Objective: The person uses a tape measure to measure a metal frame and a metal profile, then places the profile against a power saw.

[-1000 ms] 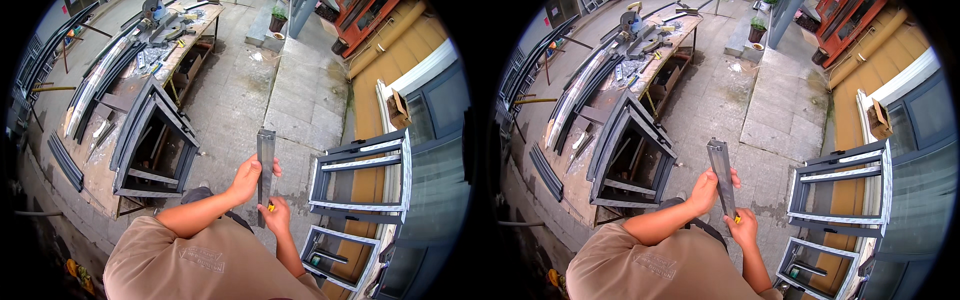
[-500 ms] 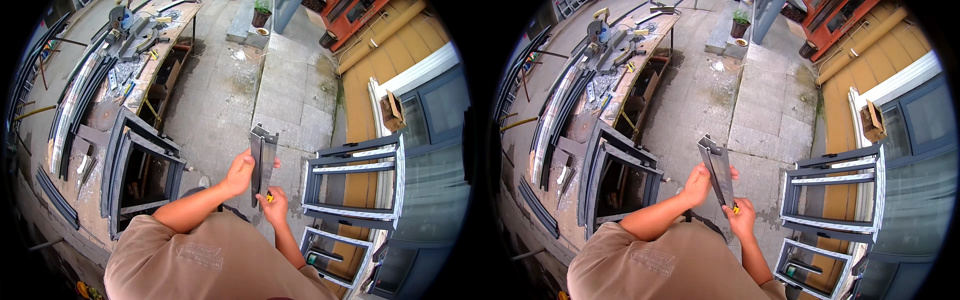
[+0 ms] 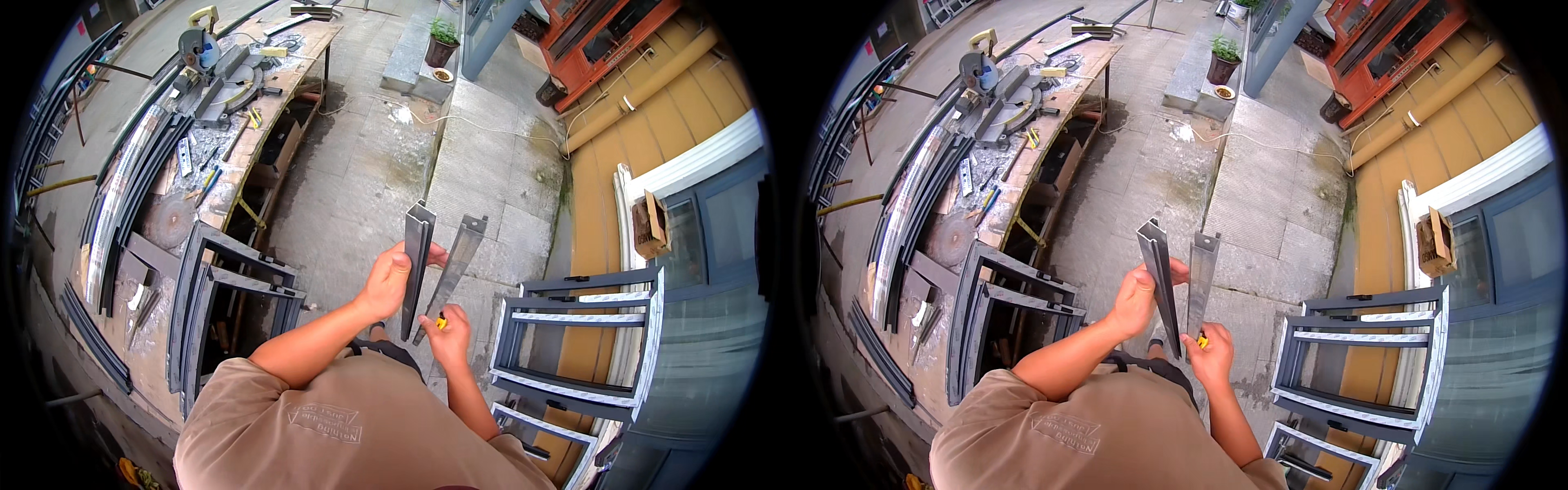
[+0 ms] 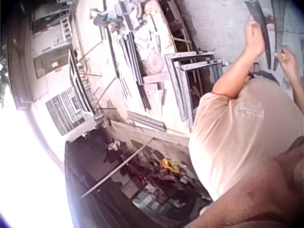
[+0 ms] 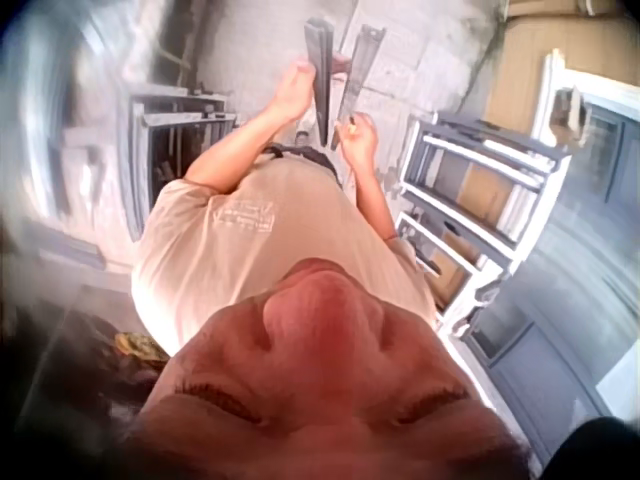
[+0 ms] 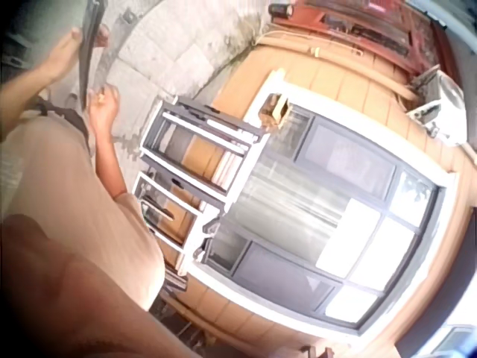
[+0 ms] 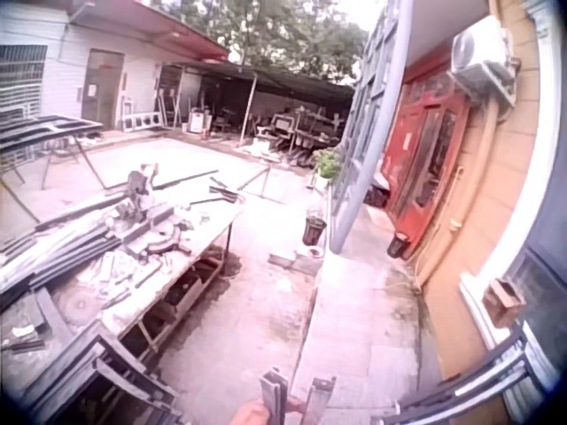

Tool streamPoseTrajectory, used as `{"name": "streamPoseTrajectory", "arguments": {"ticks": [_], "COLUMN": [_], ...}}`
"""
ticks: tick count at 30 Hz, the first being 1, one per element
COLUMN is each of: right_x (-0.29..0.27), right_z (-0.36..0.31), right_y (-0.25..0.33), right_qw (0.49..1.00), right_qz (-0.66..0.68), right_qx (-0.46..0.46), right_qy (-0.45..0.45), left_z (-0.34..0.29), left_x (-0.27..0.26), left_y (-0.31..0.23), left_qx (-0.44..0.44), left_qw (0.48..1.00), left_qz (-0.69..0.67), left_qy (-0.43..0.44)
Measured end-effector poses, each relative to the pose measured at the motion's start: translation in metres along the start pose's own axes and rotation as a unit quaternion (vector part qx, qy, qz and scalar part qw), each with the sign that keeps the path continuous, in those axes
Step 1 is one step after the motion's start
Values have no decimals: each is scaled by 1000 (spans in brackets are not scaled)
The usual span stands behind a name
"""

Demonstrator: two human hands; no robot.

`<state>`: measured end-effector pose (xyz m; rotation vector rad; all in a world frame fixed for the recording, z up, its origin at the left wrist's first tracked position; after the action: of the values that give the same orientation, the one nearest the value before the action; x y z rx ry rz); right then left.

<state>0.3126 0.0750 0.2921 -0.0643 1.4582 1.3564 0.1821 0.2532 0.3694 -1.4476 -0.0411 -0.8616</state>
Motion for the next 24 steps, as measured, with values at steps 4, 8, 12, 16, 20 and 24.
{"name": "streamPoseTrajectory", "arguments": {"ticks": [4,8,12,16,20,24], "right_x": [13,25,33,47,66,86], "right_z": [52,104,148,184,203,220], "right_y": [-1,-13,-24,-25,-21,-11], "right_qw": [998,995,989,981,975,973], "right_qz": [62,75,88,90,114,104], "right_qx": [-16,-55,-86,-116,-123,-137], "right_qy": [15,27,79,126,147,152], "left_z": [36,71,95,112,131,155], "left_x": [-10,-2,15,16,13,3], "left_y": [21,29,24,28,25,31], "left_qx": [25,15,32,44,39,47], "left_qw": [994,995,993,990,986,983], "left_qz": [103,86,96,103,118,129], "left_qy": [-35,-38,-54,-88,-110,-121]}}
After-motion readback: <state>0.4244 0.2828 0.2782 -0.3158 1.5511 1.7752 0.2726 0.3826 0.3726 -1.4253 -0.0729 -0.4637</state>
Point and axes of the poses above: each hand's wrist, its own z-axis towards the middle knuckle, its own x-axis out of the palm, y = z × x, the point moved 4 cm from there along z, towards the middle knuckle, and after that the axes turned 12 degrees about -y, right-handed, at the moved point
